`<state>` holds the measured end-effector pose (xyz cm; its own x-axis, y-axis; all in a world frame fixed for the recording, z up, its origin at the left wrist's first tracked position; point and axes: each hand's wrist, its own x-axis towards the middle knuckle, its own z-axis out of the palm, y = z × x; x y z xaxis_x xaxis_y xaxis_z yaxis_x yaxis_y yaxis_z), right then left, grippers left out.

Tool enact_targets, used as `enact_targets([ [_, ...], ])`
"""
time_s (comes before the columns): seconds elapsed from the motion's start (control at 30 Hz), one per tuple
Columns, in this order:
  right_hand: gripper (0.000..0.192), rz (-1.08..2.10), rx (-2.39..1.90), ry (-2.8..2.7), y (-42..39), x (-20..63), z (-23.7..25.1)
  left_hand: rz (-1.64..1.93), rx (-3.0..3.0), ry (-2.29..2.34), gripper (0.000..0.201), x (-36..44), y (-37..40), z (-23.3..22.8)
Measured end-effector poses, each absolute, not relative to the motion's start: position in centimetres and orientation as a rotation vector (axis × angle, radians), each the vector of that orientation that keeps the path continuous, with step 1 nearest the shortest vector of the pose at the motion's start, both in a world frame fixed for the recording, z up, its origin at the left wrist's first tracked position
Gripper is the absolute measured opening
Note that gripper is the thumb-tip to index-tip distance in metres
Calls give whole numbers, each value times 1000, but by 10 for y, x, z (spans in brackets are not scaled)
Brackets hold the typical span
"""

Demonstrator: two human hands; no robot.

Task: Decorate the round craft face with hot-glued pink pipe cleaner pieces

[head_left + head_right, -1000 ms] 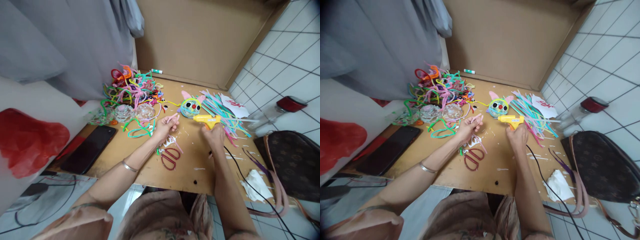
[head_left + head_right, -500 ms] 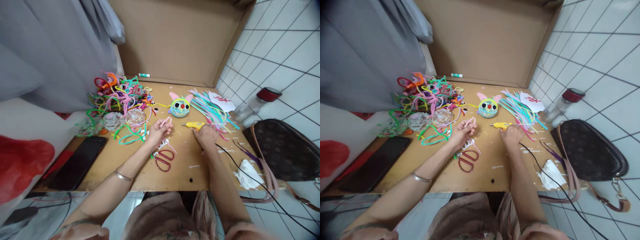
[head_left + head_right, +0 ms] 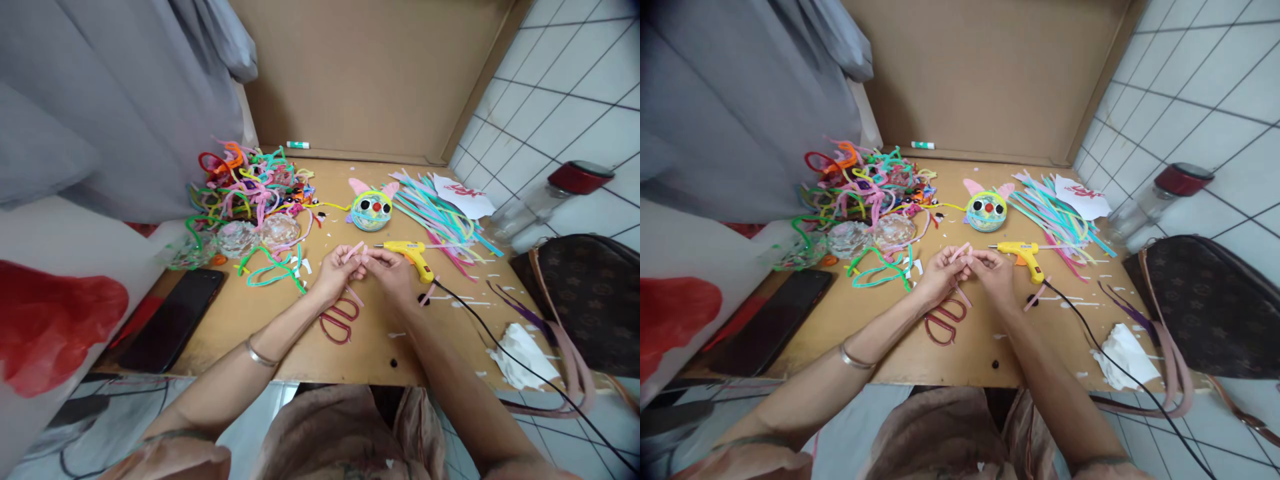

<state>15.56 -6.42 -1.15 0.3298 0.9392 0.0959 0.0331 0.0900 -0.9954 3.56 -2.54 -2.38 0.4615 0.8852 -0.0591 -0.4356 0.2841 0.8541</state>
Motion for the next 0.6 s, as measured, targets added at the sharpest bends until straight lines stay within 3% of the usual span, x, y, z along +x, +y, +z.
enact_targets([
  [0.33,32,849,-1309,-906,-64,160,-8,1059,1062,702,37,28,-24,-15],
  [0.6,32,885,-1302,-941,-66,155,-4,1029,1118,728,41,26,-23,-10],
])
